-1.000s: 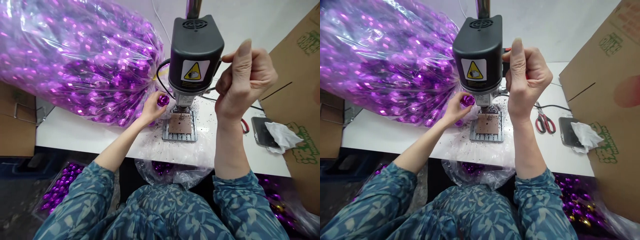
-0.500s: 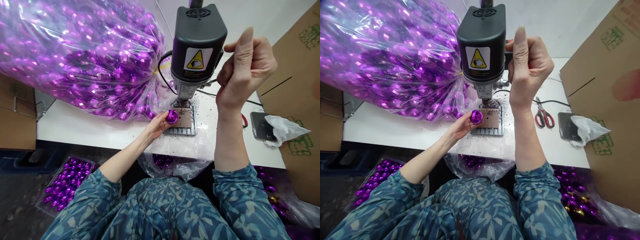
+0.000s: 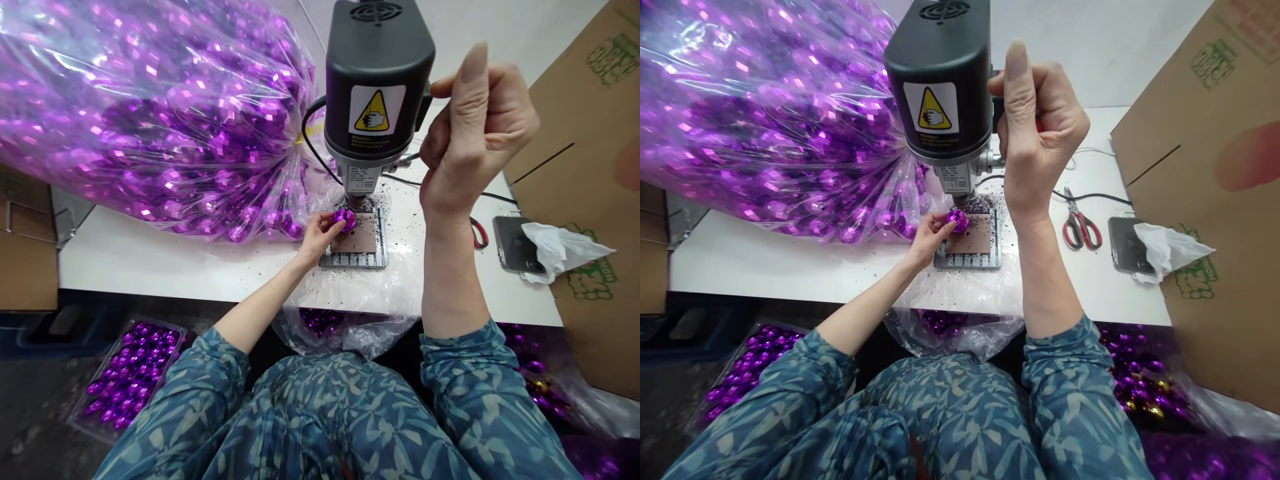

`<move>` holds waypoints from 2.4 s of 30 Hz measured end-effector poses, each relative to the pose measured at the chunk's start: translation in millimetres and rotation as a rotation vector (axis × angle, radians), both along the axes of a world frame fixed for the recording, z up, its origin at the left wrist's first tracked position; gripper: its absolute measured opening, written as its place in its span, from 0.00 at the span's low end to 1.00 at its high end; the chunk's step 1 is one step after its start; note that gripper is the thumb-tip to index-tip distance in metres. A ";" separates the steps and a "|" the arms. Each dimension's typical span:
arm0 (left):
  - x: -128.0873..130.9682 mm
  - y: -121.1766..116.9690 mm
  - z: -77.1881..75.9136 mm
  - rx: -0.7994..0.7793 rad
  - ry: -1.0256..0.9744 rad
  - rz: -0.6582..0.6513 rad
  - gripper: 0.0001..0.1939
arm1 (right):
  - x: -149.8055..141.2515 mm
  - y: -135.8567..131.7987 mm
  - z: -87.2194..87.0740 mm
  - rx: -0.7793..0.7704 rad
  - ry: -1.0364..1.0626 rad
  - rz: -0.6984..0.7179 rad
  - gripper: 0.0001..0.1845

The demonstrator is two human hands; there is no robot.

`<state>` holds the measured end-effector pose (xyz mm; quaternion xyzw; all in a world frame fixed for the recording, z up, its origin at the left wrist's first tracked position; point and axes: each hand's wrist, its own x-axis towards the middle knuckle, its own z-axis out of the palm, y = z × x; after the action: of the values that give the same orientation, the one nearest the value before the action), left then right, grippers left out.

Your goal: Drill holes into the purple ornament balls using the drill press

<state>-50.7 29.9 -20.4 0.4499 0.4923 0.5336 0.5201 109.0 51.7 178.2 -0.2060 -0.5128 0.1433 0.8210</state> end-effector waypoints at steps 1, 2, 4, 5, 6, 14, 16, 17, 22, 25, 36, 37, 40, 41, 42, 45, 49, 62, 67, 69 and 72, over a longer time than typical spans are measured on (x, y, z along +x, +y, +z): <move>-0.2 0.4 0.6 0.002 0.023 -0.005 0.24 | -0.1 -0.4 0.0 0.008 0.007 0.006 0.28; -0.4 0.9 0.9 0.006 0.041 -0.010 0.23 | 0.0 -1.0 0.0 0.011 0.008 0.008 0.29; -0.2 2.1 0.9 0.014 0.057 -0.015 0.23 | 0.4 -2.8 -0.1 -0.005 -0.005 -0.003 0.30; 0.2 2.6 0.7 0.019 0.058 -0.017 0.23 | 0.7 -3.9 -0.2 -0.022 -0.018 -0.018 0.30; 0.9 2.8 0.5 0.023 0.056 -0.019 0.23 | 1.0 -5.1 -0.3 -0.045 -0.037 -0.037 0.30; 5.7 0.3 3.5 0.038 0.045 -0.076 0.22 | 2.1 -4.1 -0.6 -0.131 -0.135 -0.168 0.34; 5.9 -0.1 3.4 0.051 0.059 -0.096 0.21 | 2.3 0.8 1.1 -0.117 -0.122 -0.145 0.34; 6.3 -0.3 2.8 0.062 0.078 -0.102 0.21 | 2.5 4.0 2.2 -0.108 -0.115 -0.130 0.35; 11.7 -2.2 -6.1 0.229 0.224 -0.108 0.24 | 3.5 21.2 7.9 -0.104 -0.135 -0.117 0.39; 13.2 -2.1 -12.7 0.319 0.206 -0.170 0.25 | 3.8 24.4 9.2 -0.128 -0.151 -0.117 0.38; 6.9 7.7 -23.3 0.360 0.319 -0.251 0.37 | 5.2 9.6 4.1 -0.099 -0.127 -0.102 0.37; 7.3 7.9 -24.0 0.367 0.314 -0.248 0.36 | 5.3 6.5 1.5 -0.112 -0.136 -0.128 0.36; 8.3 8.2 -26.0 0.366 0.312 -0.236 0.36 | 5.6 -2.4 -8.2 -0.172 -0.141 -0.149 0.36; 8.5 8.4 -26.6 0.361 0.311 -0.233 0.35 | 5.6 -5.0 -11.6 -0.189 -0.133 -0.136 0.36; 8.7 8.6 -27.1 0.360 0.307 -0.230 0.35 | 5.5 -7.5 -14.8 -0.201 -0.124 -0.122 0.36; 8.8 9.2 -28.2 0.378 0.299 -0.222 0.35 | 5.0 -15.4 -23.2 -0.169 -0.077 -0.108 0.33; 8.6 9.1 -28.6 0.384 0.331 -0.205 0.33 | 6.0 -25.8 -33.4 -0.110 -0.068 -0.105 0.27; 9.4 6.8 -26.6 0.384 0.326 -0.213 0.31 | 15.1 -15.9 -57.6 0.047 -0.117 -0.205 0.25; 9.7 7.3 -29.0 0.400 0.361 -0.186 0.30 | 20.8 -13.8 -73.0 0.169 -0.175 -0.138 0.17; 9.5 6.9 -28.5 0.410 0.386 -0.186 0.30 | 22.7 -13.3 -77.4 0.206 -0.182 -0.120 0.15; 9.6 6.0 -26.6 0.408 0.380 -0.196 0.29 | 24.5 -11.1 -81.9 0.217 -0.177 -0.119 0.14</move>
<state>-41.1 36.0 -46.9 0.6824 0.4178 0.4748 0.3664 133.5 40.7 96.2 -0.1578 -0.5824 0.0194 0.7972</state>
